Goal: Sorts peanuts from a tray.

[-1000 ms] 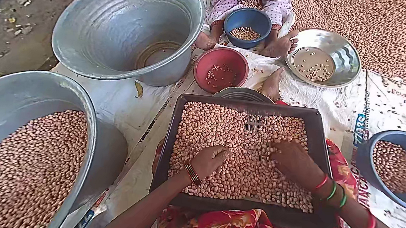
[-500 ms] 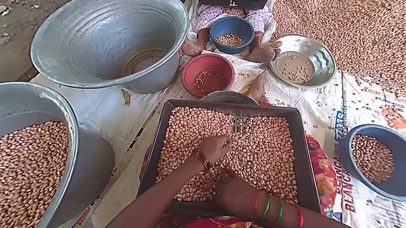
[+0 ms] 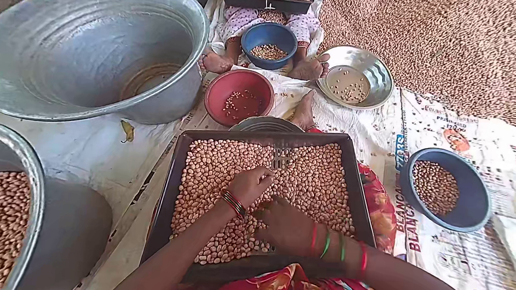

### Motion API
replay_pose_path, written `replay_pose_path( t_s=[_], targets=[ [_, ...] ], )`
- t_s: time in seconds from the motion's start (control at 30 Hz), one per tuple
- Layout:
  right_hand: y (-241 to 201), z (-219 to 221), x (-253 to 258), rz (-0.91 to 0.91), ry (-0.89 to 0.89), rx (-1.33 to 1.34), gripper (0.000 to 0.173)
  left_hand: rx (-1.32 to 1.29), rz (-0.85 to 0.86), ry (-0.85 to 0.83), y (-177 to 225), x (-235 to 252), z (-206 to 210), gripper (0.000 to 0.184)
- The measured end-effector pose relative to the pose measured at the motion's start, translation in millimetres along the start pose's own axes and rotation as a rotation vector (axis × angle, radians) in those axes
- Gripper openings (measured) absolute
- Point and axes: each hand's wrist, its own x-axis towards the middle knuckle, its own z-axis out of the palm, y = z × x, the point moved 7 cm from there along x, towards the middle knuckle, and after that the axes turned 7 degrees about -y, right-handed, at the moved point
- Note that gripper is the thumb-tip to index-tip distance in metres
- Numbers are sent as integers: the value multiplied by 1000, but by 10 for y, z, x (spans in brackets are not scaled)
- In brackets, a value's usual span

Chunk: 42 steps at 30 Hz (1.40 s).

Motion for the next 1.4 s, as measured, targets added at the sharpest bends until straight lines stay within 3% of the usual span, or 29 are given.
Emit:
replay_pose_path(
  t_s=[0.07,0.13,0.2,0.3,0.37,0.47,0.6,0.67,0.83,0.97,1.27,1.4],
  targets=[
    [-262,325,271,-120,-107,-38,23,-12,11,61,-26,-32,-44,30],
    [-155,362,400,-126,-87,-47,24,-17,17,90,-66,-82,-72,29],
    [264,132,373,28,-44,-57,22,-20,27,112,-116,-143,-87,28],
    [1087,-333,-16,418,-66,8,29,-41,15,90,-215,-219,-56,27],
    [1379,-613,-477,540,91,0,29,-33,-11,43,-250,-207,0,28],
    [1169,-786,-1001,555,205,-39,23,-26,-34,-60,-228,-162,126,30],
    [822,-353,-1168,685,-139,-209,18,-6,-33,-227,-116,-85,335,33],
    [781,-196,-1202,717,-104,-315,15,1,-13,-312,-32,-66,476,35],
    [797,-159,-1132,726,-69,-269,16,129,123,-490,309,-19,861,39],
    [630,-131,-1039,453,305,-308,13,269,140,-524,549,96,1021,42],
    [594,75,-949,683,119,-332,13,459,60,-542,629,126,1117,38],
    [582,110,-989,681,172,-337,9,449,69,-527,638,125,1164,41]
  ],
)
